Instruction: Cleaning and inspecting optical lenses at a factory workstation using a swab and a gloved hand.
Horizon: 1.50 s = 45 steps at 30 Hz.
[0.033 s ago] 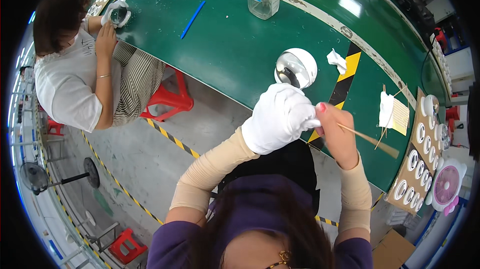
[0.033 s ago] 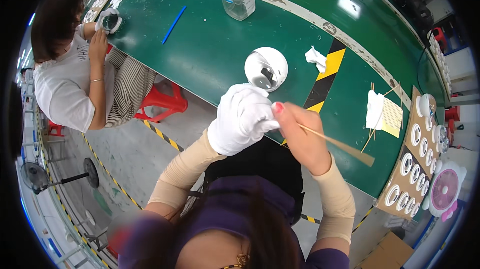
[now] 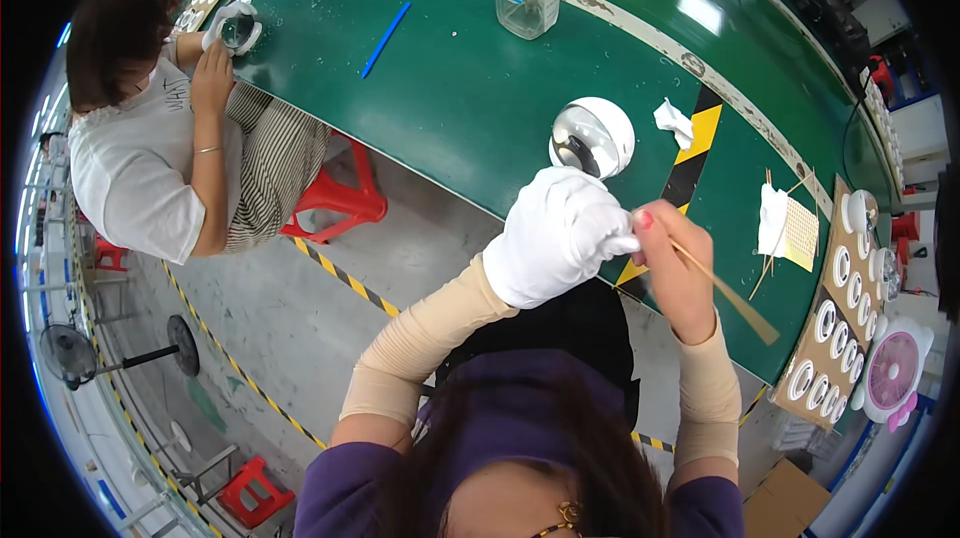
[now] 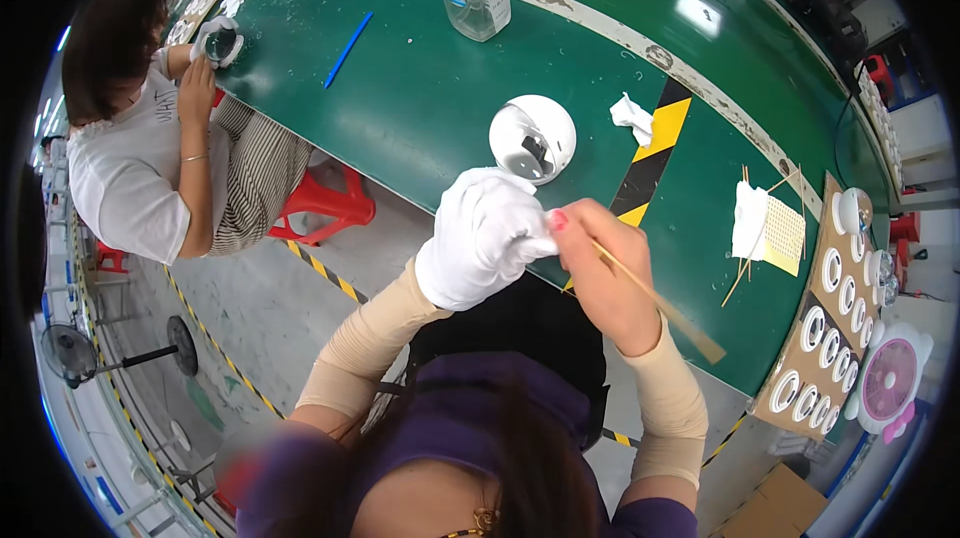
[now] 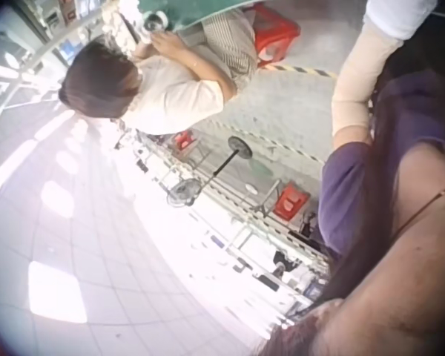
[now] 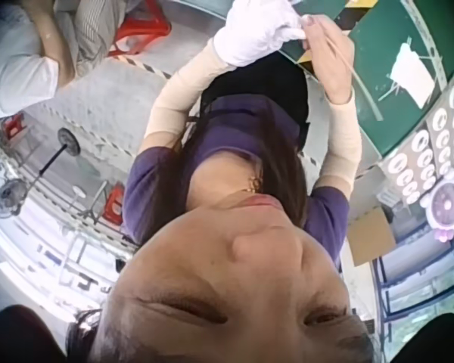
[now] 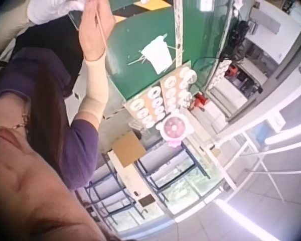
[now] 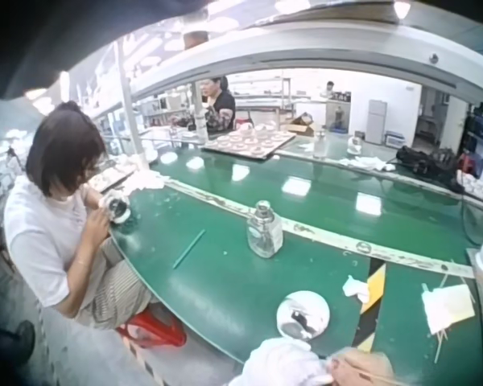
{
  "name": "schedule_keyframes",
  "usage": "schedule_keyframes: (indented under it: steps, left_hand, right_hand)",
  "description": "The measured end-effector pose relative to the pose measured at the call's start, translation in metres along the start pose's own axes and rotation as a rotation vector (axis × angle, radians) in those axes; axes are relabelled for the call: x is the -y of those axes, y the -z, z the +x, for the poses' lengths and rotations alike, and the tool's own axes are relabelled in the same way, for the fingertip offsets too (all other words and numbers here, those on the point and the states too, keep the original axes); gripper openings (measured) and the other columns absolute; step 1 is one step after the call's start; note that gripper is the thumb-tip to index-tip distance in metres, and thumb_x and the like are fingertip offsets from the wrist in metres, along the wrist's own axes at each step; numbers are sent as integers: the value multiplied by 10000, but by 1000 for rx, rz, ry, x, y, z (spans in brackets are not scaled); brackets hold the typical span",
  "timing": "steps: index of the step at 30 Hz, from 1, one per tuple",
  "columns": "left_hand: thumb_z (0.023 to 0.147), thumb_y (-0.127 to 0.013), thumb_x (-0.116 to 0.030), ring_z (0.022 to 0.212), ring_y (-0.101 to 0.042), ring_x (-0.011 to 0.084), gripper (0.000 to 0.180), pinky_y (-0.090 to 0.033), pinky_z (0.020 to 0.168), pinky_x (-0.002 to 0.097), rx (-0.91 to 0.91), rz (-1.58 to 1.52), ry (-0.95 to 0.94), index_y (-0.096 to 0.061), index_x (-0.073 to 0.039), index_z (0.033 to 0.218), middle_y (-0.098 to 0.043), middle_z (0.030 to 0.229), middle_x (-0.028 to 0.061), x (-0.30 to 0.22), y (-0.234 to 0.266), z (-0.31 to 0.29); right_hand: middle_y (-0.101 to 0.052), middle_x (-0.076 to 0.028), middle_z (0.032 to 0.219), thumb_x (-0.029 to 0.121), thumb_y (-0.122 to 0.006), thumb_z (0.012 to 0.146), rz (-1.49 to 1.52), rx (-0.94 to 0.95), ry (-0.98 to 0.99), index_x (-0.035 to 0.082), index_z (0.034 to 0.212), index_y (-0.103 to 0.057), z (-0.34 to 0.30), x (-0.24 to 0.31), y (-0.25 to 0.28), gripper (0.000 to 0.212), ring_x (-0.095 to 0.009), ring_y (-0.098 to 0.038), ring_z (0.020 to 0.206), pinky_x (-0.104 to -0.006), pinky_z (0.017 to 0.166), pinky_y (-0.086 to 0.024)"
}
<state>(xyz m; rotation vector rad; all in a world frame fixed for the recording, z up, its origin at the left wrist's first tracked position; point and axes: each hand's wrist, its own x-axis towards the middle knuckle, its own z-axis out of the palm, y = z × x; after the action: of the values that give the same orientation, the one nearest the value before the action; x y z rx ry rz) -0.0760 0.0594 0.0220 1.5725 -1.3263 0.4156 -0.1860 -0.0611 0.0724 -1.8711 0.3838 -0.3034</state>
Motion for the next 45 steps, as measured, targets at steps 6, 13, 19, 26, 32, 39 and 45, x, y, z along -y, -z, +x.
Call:
schedule_keyframes:
  steps: [6,13,19,26,32,39,45]
  left_hand:
    - [747,-812,-320,873,-619,278,474,-481,810,392,33,-102,30,-583,-87,1089,-629,916,43,-6,5,4]
    - [762,-781,-373,863,-628,279,552,-484,798,394,217,-280,98,-590,-92,1197,-631,934,68,-1,15,-3]
    - [807,-740,-311,833,-622,283,365,-482,756,395,287,-349,95,-616,-102,1080,-618,915,69,1,16,-7]
    - [781,-776,-213,766,-628,254,251,-497,697,367,79,-108,13,-604,-115,936,-614,829,34,2,9,-8]
    - [785,-772,-194,739,-624,252,235,-489,678,361,49,-70,-6,-592,-114,914,-622,822,26,7,8,-2]
    - [779,-765,-203,732,-619,248,239,-486,674,361,17,-101,56,-587,-121,916,-634,840,18,13,6,-4]
    - [755,-775,-225,757,-620,241,284,-497,699,363,16,79,-47,-583,-136,945,-626,840,2,21,11,4]
  right_hand:
    - [-526,-21,575,178,-531,988,45,-142,48,-24,702,-615,-5,3,-2,360,-68,-431,514,-253,485,-338]
    - [-492,-16,507,276,-484,1004,66,237,-17,0,608,-589,-8,-1,6,494,-85,-391,444,-262,459,-300]
    - [-535,-61,554,268,-506,999,69,354,-104,-9,641,-594,-8,-1,13,462,-139,-477,496,-298,495,-359]
    - [-554,-41,593,136,-551,956,-96,-108,172,-34,673,-583,-14,-6,8,332,-99,-484,508,-253,492,-360]
    - [-627,-103,770,-91,-588,849,245,-376,202,-34,773,-605,-19,-12,-14,96,-163,-613,678,-278,631,-514]
    - [-661,-174,886,-132,-598,816,114,-89,394,-67,923,-613,-6,-20,-3,126,-196,-657,776,-315,788,-552]
    - [-672,-117,780,-36,-621,862,298,-122,119,-37,805,-645,-1,-15,1,62,-179,-667,722,-272,664,-525]
